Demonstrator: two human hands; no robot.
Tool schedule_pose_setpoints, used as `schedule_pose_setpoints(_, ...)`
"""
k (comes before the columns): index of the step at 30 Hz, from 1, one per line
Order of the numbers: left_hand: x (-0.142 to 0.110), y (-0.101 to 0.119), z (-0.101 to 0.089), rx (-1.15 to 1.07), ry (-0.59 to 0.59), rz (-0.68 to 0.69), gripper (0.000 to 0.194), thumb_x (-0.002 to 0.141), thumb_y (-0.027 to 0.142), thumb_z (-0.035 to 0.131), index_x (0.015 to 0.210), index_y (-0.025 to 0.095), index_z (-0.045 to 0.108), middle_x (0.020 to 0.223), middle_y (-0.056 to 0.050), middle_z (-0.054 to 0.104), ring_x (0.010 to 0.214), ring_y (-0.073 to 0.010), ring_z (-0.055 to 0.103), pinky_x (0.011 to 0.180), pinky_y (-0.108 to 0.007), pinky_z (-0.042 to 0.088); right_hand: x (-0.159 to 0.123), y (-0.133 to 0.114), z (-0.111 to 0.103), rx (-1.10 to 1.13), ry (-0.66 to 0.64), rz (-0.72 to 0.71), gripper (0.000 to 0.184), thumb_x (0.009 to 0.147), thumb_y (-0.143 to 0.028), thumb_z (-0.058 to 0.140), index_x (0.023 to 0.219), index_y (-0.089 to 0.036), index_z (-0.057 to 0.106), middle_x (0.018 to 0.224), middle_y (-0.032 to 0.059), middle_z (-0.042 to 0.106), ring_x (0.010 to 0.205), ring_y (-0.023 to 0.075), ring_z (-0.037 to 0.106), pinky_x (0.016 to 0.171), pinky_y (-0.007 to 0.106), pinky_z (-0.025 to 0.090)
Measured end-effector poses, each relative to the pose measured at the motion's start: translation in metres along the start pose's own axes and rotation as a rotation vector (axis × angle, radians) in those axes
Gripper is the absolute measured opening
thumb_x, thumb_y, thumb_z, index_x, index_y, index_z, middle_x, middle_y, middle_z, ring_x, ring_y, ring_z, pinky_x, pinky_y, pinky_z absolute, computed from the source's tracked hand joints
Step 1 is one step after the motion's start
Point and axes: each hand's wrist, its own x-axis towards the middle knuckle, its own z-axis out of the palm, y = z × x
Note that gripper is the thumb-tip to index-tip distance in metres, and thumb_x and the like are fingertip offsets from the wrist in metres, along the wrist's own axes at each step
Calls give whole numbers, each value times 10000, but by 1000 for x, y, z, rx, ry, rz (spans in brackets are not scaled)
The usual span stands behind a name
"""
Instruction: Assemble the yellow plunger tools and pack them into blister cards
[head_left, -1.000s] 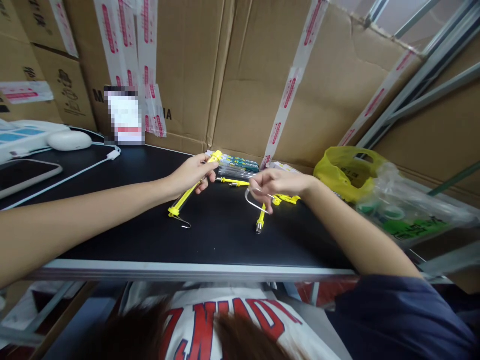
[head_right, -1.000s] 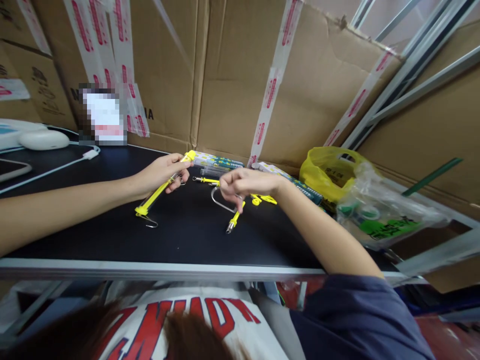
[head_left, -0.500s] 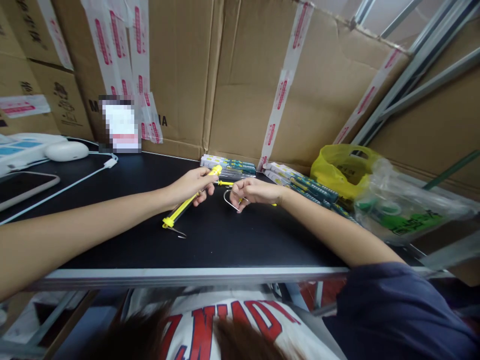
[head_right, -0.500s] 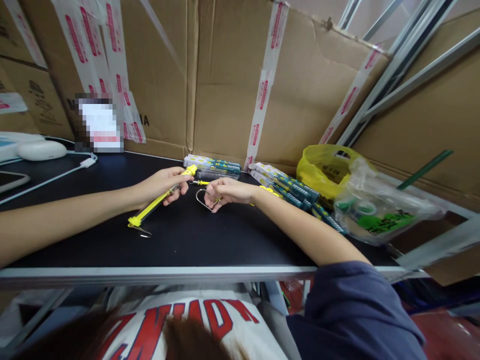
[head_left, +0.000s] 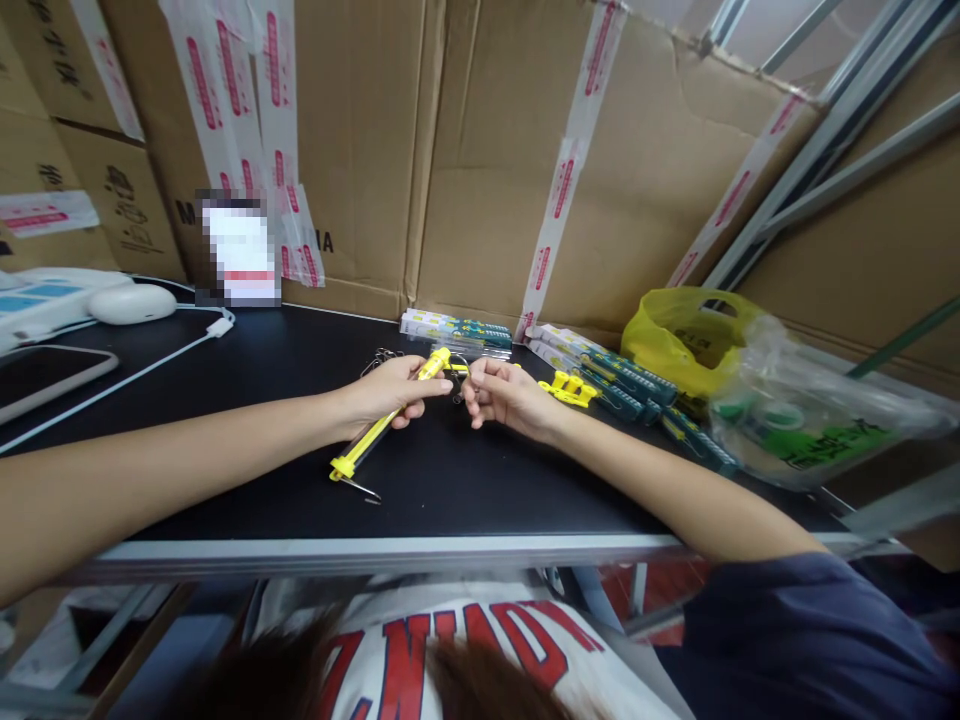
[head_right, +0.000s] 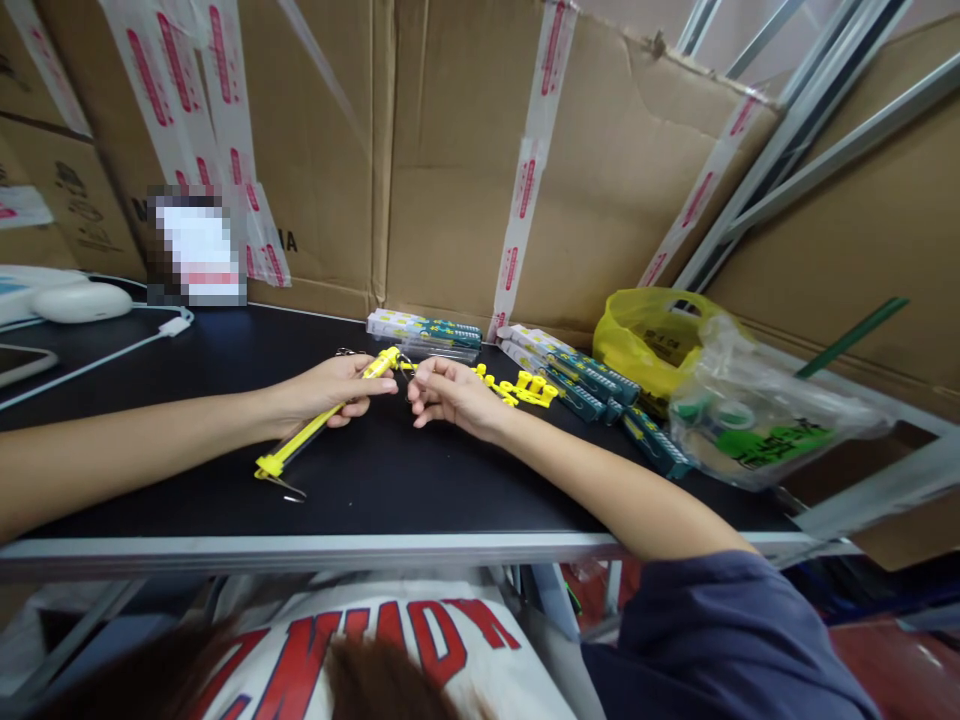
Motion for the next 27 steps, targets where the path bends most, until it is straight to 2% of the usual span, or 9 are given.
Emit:
schedule_pose_setpoints(6,-6,6,4,-10,-36,37,253,791,282,693,905,180,491,618,65,505,383,-23,427,291,-114,282,-11,1,28,123,-130,-2,286,806,-333,709,846,-208,455,629,-83,503,575,64,526,696,320,592)
schedule_pose_setpoints(9,-9,8,8,-15,-65,30,237,811,271,670,928,182,484,632,65,515,362,-20,436,286,-117,292,-13,-1,34,156,-138,-7,262,811,-281,695,843,-216,443,612,-102,451,531,47,459,724,345,593)
schedule_pose_setpoints(14,-13,12,12,22,-44,19,181,871,279,582,953,196,444,693,48,557,358,-39,510,266,-122,294,-12,-3,31,11,-150,-92,266,822,-298,681,914,-224,443,581,-128,437,412,27,395,536,287,587)
schedule_pose_setpoints(16,-14,12,13,49,-50,32,154,889,274,541,966,196,432,789,16,605,357,-41,526,257,-129,297,-11,-4,29,-56,-118,-130,251,856,-346,640,947,-217,444,598,-119,496,375,29,430,485,263,573)
schedule_pose_setpoints(19,-14,12,12,65,-52,65,125,912,292,498,952,192,434,835,2,613,348,-28,505,255,-129,303,-10,-4,25,-146,-34,-162,272,866,-402,616,929,-205,440,728,-61,612,408,45,521,451,242,561)
schedule_pose_setpoints(23,-12,10,9,93,-44,117,163,888,316,546,911,196,439,741,34,577,342,-15,445,262,-121,307,-8,-1,20,-296,48,-212,294,842,-423,635,862,-198,447,611,-83,526,449,51,504,434,189,531)
schedule_pose_setpoints(27,-11,10,8,149,-38,99,172,833,211,580,891,215,419,591,87,493,330,-29,402,265,-121,305,-7,-4,15,-400,7,-222,318,748,-374,725,821,-181,482,654,-77,473,481,38,429,376,153,478)
